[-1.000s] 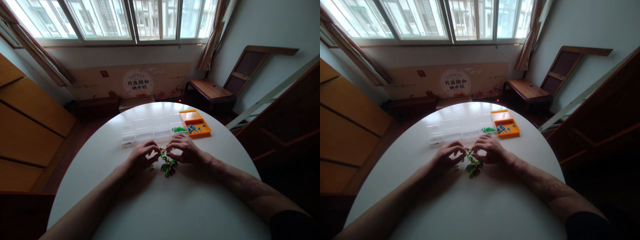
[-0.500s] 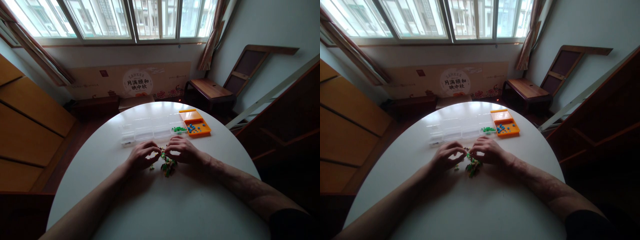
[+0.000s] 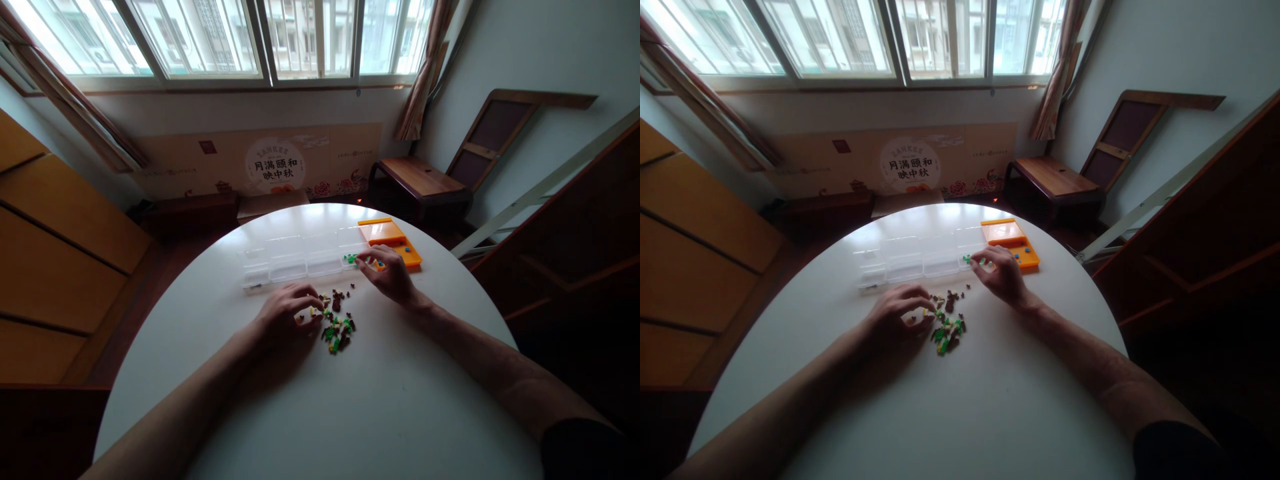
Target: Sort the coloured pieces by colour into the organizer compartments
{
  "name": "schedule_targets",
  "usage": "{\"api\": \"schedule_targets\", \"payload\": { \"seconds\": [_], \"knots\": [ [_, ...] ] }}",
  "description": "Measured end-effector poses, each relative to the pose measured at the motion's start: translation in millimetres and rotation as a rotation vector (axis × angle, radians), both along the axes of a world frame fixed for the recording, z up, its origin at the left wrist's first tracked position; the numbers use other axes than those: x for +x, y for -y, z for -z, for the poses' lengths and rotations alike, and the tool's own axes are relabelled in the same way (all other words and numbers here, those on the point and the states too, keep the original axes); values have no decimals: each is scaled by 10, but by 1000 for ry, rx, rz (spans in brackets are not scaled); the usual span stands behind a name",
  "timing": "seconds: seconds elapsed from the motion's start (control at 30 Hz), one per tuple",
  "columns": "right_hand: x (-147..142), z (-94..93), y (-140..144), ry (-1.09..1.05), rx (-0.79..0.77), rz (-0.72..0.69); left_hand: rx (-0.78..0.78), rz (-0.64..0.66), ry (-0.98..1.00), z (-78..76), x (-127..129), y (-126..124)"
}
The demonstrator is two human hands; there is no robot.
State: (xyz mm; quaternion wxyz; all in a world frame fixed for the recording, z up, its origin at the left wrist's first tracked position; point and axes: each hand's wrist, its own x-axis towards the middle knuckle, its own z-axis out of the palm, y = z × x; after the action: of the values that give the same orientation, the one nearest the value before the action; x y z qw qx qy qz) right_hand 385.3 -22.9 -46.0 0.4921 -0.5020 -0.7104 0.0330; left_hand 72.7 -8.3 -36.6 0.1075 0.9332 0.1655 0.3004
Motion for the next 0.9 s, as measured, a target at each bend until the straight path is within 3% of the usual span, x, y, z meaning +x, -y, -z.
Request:
{"api": "schedule_targets", "payload": {
  "seconds": [0.2,0.9],
  "knots": [
    [114,83,-87,7,-22,132,-4,-83,-37,45,-14,3],
    [-138,26,98,110,-18,-130,-23,-58,-73,24,19,16]
  ]
}}
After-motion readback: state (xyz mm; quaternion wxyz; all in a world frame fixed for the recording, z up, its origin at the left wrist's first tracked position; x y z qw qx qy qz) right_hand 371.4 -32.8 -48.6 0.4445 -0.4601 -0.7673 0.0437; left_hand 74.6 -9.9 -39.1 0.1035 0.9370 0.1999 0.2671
